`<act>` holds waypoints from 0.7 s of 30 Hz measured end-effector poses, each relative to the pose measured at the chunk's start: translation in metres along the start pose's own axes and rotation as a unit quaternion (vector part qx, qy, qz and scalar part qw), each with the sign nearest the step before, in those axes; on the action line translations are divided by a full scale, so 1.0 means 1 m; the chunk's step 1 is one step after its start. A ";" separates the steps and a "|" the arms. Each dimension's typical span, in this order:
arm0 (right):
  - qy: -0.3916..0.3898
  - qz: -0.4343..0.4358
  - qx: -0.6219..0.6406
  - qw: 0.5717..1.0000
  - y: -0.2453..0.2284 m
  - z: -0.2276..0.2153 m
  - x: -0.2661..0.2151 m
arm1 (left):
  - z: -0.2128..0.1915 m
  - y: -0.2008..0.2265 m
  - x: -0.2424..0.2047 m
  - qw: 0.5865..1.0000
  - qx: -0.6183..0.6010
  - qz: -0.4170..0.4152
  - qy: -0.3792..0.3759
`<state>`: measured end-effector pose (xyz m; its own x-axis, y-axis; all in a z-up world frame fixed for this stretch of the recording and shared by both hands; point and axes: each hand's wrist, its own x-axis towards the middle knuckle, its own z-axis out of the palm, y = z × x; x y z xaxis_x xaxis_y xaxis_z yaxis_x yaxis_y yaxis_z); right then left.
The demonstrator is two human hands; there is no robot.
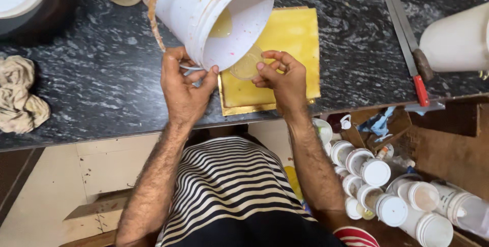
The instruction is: The person pours a yellow liquid onto a rectangular board and spreads it with their hand. They then scoop a white paste from a bucket and spread it over the board with a spatula. Finally, they place another board on top and press it down.
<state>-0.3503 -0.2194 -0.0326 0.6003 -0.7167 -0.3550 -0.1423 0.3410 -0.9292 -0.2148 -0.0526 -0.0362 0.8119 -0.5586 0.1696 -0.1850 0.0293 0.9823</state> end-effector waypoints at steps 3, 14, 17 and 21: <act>0.021 -0.011 0.003 1.000 0.001 -0.008 0.002 | 0.007 0.010 0.002 0.996 0.070 0.048 -0.008; 0.030 -0.032 0.046 0.998 0.009 -0.026 0.008 | 0.021 0.028 0.005 0.986 0.121 0.106 -0.044; 0.033 -0.034 0.049 0.998 0.008 -0.029 0.009 | 0.023 0.029 0.005 0.984 0.127 0.118 -0.049; 0.036 -0.033 0.043 0.998 0.007 -0.032 0.010 | 0.023 0.033 0.004 0.980 0.134 0.134 -0.056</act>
<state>-0.3704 -0.2443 -0.0457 0.5479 -0.7801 -0.3021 -0.0347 0.3396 -0.9399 -0.2301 -0.0730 -0.0045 0.6514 -0.6489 0.3933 -0.5340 -0.0239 0.8451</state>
